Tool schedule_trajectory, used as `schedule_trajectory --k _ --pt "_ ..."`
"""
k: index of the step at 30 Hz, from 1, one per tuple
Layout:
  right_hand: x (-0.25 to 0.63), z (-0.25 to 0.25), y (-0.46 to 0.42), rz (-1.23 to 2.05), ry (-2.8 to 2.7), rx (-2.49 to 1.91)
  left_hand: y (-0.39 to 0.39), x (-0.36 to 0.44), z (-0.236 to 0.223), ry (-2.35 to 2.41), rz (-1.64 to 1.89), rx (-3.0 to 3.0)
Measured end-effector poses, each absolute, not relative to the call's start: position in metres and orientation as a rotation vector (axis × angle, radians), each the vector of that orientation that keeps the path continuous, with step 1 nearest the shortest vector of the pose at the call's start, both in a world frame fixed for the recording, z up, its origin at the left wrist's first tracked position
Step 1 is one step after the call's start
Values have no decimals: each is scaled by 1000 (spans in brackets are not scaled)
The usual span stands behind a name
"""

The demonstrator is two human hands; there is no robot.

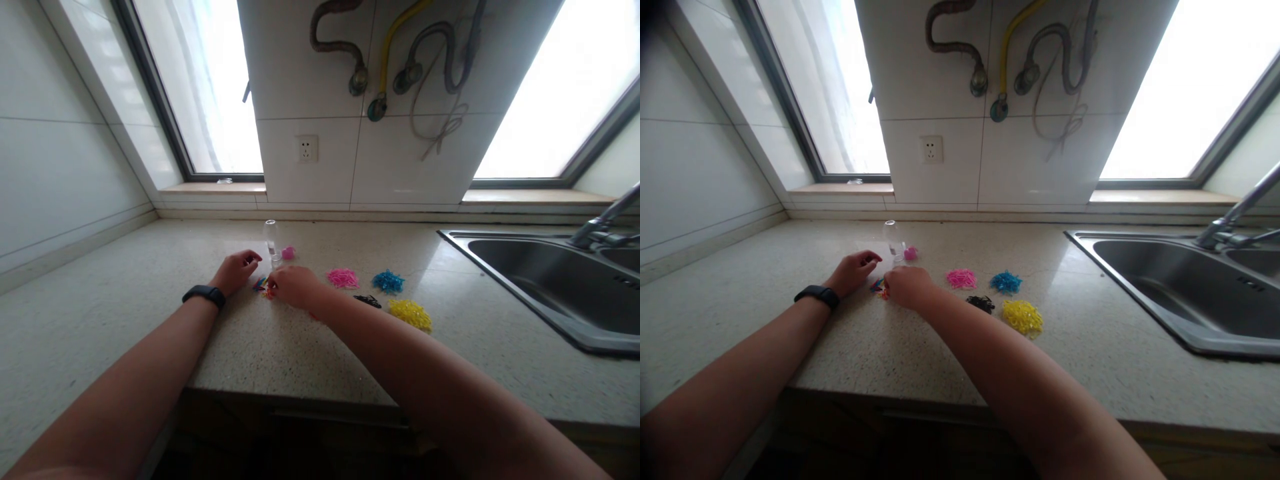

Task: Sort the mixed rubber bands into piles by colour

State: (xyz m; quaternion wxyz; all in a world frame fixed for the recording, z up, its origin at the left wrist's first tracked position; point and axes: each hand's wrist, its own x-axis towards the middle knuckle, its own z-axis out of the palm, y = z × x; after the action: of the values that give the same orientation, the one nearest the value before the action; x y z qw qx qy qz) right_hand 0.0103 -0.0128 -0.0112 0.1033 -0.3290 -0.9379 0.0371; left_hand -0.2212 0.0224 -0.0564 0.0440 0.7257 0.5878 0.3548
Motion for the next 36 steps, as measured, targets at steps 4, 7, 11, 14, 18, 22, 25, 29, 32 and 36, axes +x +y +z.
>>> schedule_trajectory --k 4,7,11,14,18,22,25,29,32,36 --pt "11 -11 -11 113 -2786 -1036 23 -221 -57 1798 1087 2225" --pt "12 -10 -12 108 -2781 -1062 23 -221 -57 1806 1085 2232" --pt "14 -8 -13 115 -2771 -1063 23 -221 -56 1810 1081 2234" --pt "19 -8 -10 199 -2727 -1025 22 -221 -56 1808 1082 2234" --pt "28 -8 -2 435 -2592 -843 21 -220 -56 1803 1090 2221" --pt "45 0 -2 701 -2421 -772 21 -220 -57 1788 1094 2204" --pt "65 10 -7 873 -2290 -822 21 -220 -56 1781 1098 2198" --pt "102 20 -16 1032 -2114 -886 21 -220 -56 1786 1074 2204" --pt "134 23 -22 1148 -1966 -915 21 -220 -56 1786 1063 2218" --pt "172 19 -27 1183 -1814 -953 20 -221 -56 1782 1042 2222"
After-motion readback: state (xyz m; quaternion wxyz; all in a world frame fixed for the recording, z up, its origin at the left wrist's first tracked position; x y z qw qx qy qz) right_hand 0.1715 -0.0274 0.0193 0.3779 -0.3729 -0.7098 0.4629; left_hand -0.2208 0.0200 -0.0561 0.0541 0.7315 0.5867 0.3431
